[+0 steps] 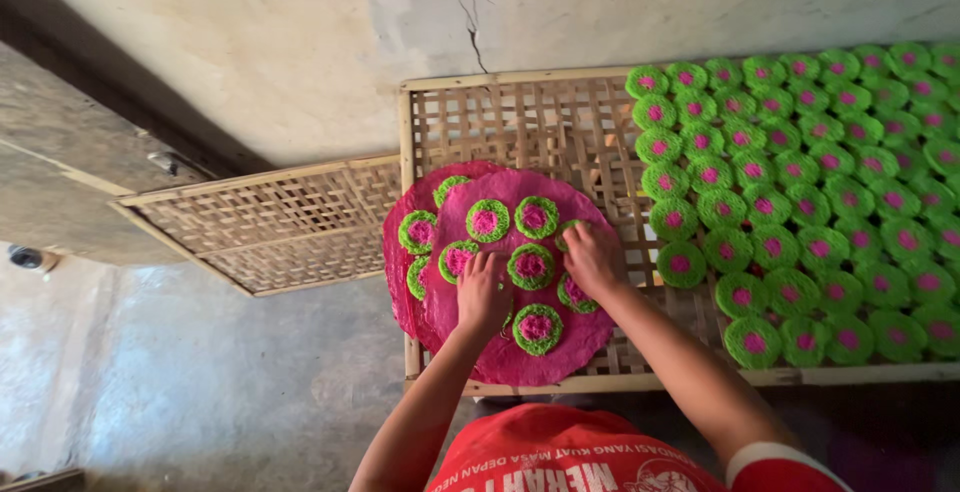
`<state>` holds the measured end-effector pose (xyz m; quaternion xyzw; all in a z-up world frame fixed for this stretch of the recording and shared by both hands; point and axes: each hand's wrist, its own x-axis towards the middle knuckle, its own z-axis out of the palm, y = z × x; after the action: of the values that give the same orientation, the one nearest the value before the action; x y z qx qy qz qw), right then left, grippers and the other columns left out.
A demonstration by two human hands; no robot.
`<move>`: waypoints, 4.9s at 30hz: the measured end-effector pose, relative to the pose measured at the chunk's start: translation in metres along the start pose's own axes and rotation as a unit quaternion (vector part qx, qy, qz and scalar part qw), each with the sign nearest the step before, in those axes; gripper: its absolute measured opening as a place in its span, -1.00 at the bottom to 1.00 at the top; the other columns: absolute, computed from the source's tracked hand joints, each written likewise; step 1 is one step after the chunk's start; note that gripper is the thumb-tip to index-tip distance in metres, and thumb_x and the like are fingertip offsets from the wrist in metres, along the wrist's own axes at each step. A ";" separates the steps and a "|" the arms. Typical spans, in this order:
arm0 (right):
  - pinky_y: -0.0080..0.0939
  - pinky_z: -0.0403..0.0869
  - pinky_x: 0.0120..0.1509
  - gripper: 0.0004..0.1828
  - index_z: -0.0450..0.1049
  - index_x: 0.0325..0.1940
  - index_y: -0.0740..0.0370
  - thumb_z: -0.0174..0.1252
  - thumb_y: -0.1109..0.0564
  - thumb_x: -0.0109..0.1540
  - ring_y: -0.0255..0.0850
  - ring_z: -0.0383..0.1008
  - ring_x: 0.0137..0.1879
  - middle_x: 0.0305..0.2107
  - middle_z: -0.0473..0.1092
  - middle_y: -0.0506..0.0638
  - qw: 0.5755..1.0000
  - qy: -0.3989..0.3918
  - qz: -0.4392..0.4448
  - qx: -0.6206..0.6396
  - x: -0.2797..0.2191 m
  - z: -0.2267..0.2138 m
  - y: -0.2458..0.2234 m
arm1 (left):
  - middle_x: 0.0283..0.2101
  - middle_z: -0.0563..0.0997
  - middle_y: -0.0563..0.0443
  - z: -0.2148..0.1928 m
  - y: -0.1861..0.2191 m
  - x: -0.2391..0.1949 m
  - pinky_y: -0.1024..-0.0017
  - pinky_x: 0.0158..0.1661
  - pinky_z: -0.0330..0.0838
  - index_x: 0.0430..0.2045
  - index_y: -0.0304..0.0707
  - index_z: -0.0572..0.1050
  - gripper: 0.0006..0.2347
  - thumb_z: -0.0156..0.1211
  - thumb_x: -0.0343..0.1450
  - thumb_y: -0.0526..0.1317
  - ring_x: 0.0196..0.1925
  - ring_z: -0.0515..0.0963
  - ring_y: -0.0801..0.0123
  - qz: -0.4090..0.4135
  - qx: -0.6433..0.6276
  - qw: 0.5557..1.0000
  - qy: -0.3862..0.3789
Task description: The person organizes small circular pink and green crackers on large pink paper sheets and bamboo trays by hand.
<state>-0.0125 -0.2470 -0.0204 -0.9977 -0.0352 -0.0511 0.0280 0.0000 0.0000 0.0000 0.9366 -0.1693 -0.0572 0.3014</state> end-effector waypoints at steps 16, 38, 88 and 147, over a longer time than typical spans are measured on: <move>-0.28 0.56 -0.16 -0.80 0.47 -0.11 0.14 0.26 0.16 0.20 -0.36 0.49 -0.25 -0.33 0.45 -0.10 0.563 0.095 0.416 0.708 -0.148 -0.028 0.171 | -0.15 0.60 -0.19 0.038 -0.004 0.043 0.07 -0.05 0.47 -0.19 -0.29 0.42 -0.76 0.28 0.35 -0.24 -0.07 0.58 -0.05 0.061 -0.067 0.994 -0.056; -0.07 0.55 0.00 -0.64 0.31 0.18 0.20 0.15 0.17 0.31 -0.16 0.55 -0.03 -0.02 0.42 0.06 0.846 0.169 0.428 0.269 -0.172 -0.050 0.053 | -0.37 0.68 -0.09 0.004 0.083 0.017 0.47 -0.50 0.56 -0.22 -0.33 0.46 -0.85 0.20 0.54 -0.21 -0.48 0.69 0.33 0.132 -0.189 0.967 -0.106; -0.14 0.54 -0.04 -0.67 0.55 0.00 0.12 0.32 0.08 0.15 -0.27 0.55 -0.05 -0.16 0.55 -0.07 0.632 -0.005 0.303 0.713 0.254 0.071 0.260 | -0.18 0.63 -0.10 0.012 -0.046 0.115 0.18 -0.11 0.52 -0.13 -0.19 0.37 -0.69 0.32 0.36 -0.14 -0.13 0.65 0.10 -0.176 -0.095 0.979 -0.038; -0.11 0.60 0.14 -0.66 0.51 0.10 0.04 0.16 0.28 0.25 -0.13 0.55 0.06 -0.05 0.53 0.06 0.753 -0.145 0.231 0.598 0.301 0.074 0.091 | 0.15 0.42 -0.36 -0.074 -0.017 0.084 0.08 0.06 0.38 0.10 -0.35 0.31 -0.35 0.51 0.14 -0.24 0.16 0.45 -0.20 -0.136 0.021 0.989 0.050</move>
<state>0.3000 -0.3132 -0.0678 -0.7503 0.1693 0.1341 0.6248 0.0987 0.0236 0.0503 0.9588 -0.0267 -0.0473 0.2788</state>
